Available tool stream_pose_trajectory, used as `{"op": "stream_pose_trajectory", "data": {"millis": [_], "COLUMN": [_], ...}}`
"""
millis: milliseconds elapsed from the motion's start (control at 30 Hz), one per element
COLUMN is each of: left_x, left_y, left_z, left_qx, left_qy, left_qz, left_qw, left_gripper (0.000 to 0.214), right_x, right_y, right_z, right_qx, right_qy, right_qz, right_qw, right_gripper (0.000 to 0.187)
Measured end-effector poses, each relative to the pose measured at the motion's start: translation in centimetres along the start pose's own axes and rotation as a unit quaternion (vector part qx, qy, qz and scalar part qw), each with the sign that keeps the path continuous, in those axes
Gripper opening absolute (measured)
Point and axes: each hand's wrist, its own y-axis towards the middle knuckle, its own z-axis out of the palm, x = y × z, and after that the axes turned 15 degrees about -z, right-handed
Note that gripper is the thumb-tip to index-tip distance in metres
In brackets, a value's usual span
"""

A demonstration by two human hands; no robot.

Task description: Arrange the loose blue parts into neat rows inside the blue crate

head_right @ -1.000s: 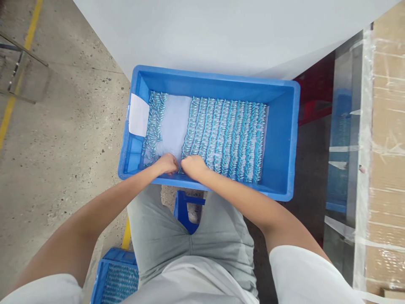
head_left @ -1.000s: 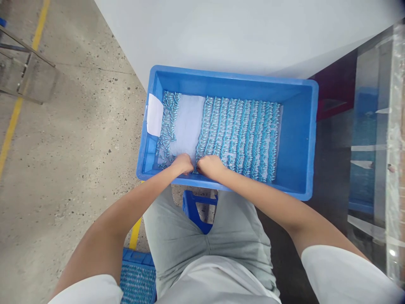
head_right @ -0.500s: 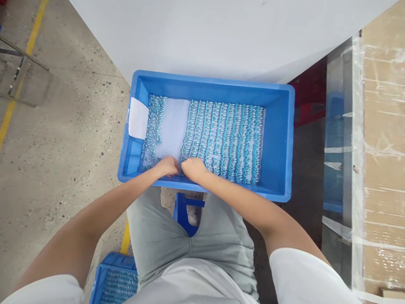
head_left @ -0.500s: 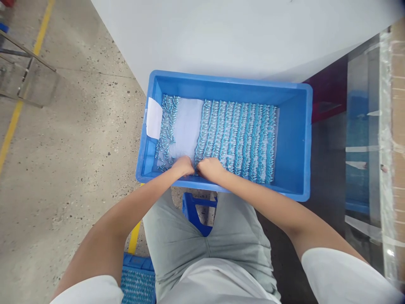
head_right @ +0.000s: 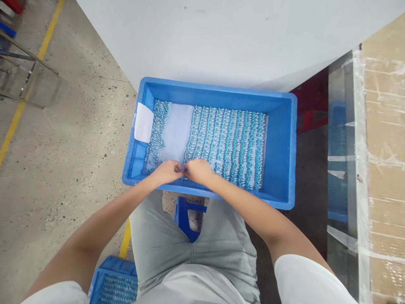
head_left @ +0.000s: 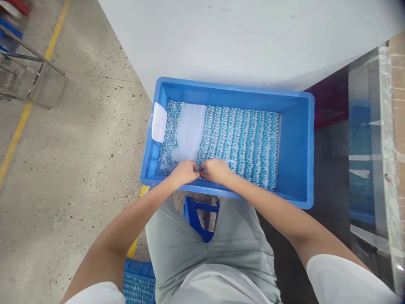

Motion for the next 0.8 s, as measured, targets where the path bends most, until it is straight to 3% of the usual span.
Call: {"op": "stream_pose_trajectory", "data": {"millis": [100,200,267,367,467,533,633,733,800], "left_x": [2.8,8.0,12.0,17.0,19.2,19.2,17.5,13.6,9.8], "left_y": [-5.9,-10.8,-12.4,-12.5,-12.1,-12.0,-11.8,-10.3,-8.1], "left_z": [0.0,3.1,6.3,10.4,11.8,10.9,6.9,0.1,-5.1], "left_qx": [-0.143,-0.342,-0.429,-0.422,-0.386,-0.395,-0.442,-0.459,-0.445], "left_qy": [-0.169,-0.315,-0.349,-0.298,-0.244,-0.239,-0.253,-0.247,-0.206], "left_qz": [0.106,0.064,-0.038,-0.204,-0.275,-0.274,-0.216,-0.095,-0.020], "left_qw": [0.969,0.883,0.832,0.832,0.846,0.844,0.833,0.848,0.871], "left_gripper": [0.017,0.015,0.017,0.022,0.024,0.022,0.019,0.019,0.021], "right_x": [-1.6,-3.5,-4.7,-5.9,-6.5,-6.7,-6.6,-6.5,-6.6], "right_y": [1.4,5.0,8.1,12.7,16.1,17.8,19.5,19.5,17.5], "right_z": [-2.3,-5.7,-8.3,-11.8,-14.3,-15.1,-15.6,-16.0,-16.7], "right_qx": [-0.087,-0.163,-0.194,-0.211,-0.196,-0.174,-0.136,-0.117,-0.135], "right_qy": [-0.004,-0.024,-0.042,-0.071,-0.097,-0.112,-0.128,-0.136,-0.138], "right_qz": [0.018,0.046,0.059,0.059,0.034,0.020,0.010,0.005,0.006], "right_qw": [0.996,0.985,0.978,0.973,0.975,0.978,0.982,0.984,0.981], "right_gripper": [0.027,0.034,0.036,0.038,0.035,0.033,0.035,0.032,0.031]}}
